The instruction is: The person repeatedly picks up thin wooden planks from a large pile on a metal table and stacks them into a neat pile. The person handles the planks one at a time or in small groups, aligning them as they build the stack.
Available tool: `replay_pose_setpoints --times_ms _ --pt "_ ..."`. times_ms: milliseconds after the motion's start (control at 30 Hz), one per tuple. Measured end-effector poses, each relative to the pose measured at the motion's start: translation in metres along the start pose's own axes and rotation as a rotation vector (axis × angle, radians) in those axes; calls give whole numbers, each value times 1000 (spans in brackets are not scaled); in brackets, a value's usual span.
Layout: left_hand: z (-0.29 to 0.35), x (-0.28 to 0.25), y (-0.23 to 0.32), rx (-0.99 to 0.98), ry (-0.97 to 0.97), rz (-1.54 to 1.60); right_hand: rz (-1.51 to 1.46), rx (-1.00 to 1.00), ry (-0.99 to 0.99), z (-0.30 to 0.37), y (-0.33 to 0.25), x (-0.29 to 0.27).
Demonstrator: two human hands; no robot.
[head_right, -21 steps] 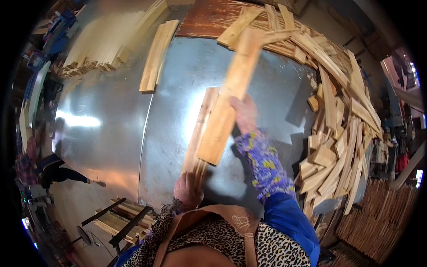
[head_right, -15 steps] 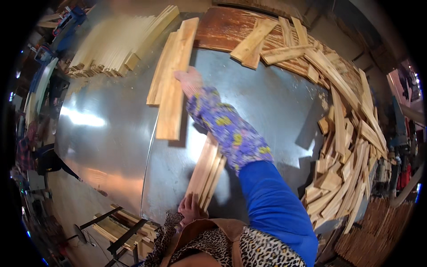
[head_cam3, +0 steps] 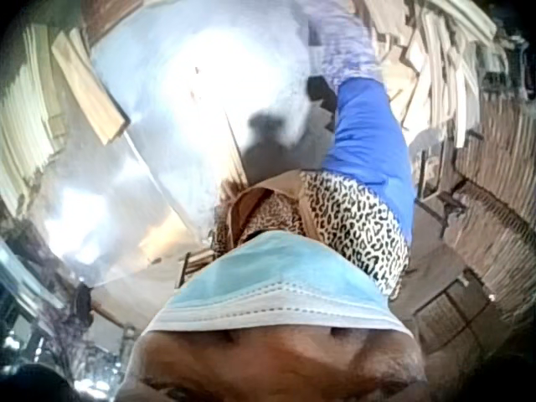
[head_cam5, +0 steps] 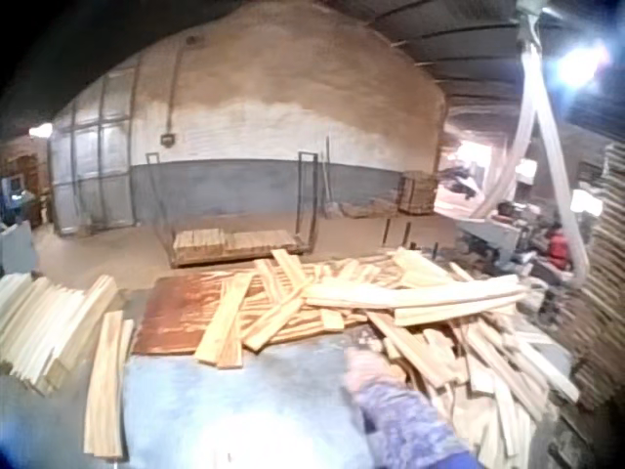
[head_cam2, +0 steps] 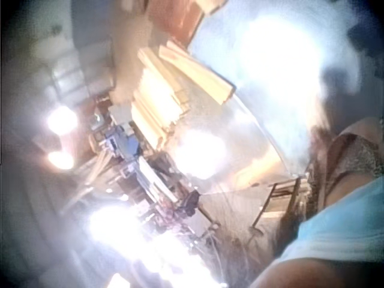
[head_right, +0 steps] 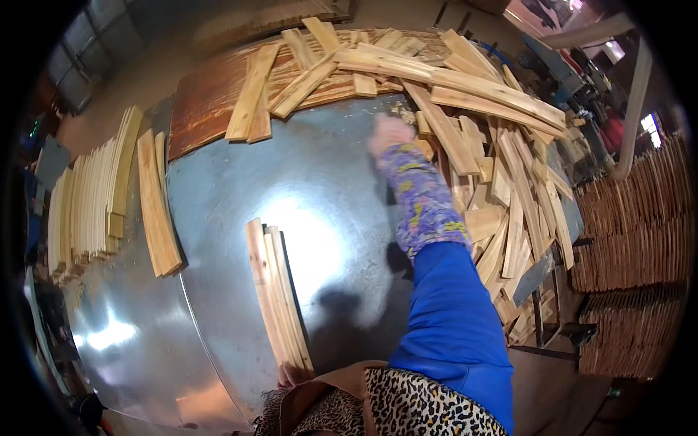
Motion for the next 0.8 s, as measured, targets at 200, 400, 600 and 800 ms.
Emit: replay_pose_setpoints --times_ms 200,400,600,800 --pt "-26 -24 28 381 236 -491 17 646 -368 34 183 -43" --pt "-60 -55 71 340 47 -408 -372 842 -170 7 172 -4" --pt "-57 -52 42 182 -89 -587 -612 676 -73 37 161 17" --pt "-54 -63 83 12 -206 -518 -1136 297 -57 190 91 21"
Point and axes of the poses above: each hand's wrist, its own z-axis away from the middle knuckle, its own x-axis out of the palm, y = z × x, the point moved 5 cm from there along -z, towards the middle knuckle, and after that the axes turned 1 degree about y, right-handed, at the moved point
